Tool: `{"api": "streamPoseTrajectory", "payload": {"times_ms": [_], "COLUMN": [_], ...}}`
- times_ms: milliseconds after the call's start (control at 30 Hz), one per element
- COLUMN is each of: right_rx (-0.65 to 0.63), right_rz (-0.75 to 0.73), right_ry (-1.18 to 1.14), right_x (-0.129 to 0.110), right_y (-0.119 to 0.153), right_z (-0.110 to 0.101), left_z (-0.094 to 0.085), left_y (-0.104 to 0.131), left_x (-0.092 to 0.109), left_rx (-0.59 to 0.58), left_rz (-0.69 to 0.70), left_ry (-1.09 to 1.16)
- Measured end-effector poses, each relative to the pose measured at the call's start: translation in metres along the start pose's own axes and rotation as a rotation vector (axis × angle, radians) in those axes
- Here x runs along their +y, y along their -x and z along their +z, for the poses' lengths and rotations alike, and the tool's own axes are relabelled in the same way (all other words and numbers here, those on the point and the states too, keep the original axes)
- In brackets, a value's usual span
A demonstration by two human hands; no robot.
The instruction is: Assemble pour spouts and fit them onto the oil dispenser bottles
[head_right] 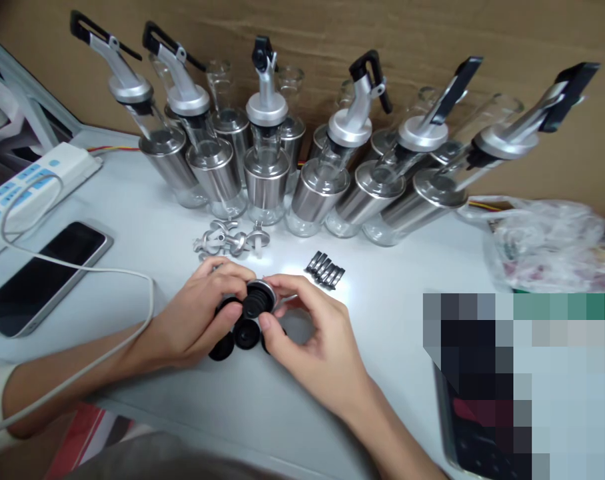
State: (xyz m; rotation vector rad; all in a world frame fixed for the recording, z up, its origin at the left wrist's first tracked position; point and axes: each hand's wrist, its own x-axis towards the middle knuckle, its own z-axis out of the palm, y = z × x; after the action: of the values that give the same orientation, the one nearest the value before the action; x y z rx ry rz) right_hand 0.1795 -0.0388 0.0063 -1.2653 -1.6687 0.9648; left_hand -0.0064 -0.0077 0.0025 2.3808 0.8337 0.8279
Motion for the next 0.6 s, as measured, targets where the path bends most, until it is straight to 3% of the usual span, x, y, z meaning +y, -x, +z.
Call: {"api": "streamPoseTrajectory", "payload": {"times_ms": [233, 500, 600], "right_rx": [-0.002, 0.022, 0.040], "right_rz": [-0.012, -0.080, -0.102], "right_ry": [-0.036, 0.019, 0.062], "right_x": [0.0009, 0.0046, 0.0063], "right_y": [0.0007, 0.0026, 0.0035], "right_z": [-0.0005, -0.0007, 0.0002], "left_z": [-0.0013, 0.0010, -0.0001], "left_y": [-0.0005, 0.0006, -0.0006], "left_x": [0.0020, 0.0019, 0.0020], "left_rx": [0.004, 0.057, 0.024], "left_rz": [0.001, -0.127, -0.133], "left_ry": [-0.009, -0.010, -0.078]}}
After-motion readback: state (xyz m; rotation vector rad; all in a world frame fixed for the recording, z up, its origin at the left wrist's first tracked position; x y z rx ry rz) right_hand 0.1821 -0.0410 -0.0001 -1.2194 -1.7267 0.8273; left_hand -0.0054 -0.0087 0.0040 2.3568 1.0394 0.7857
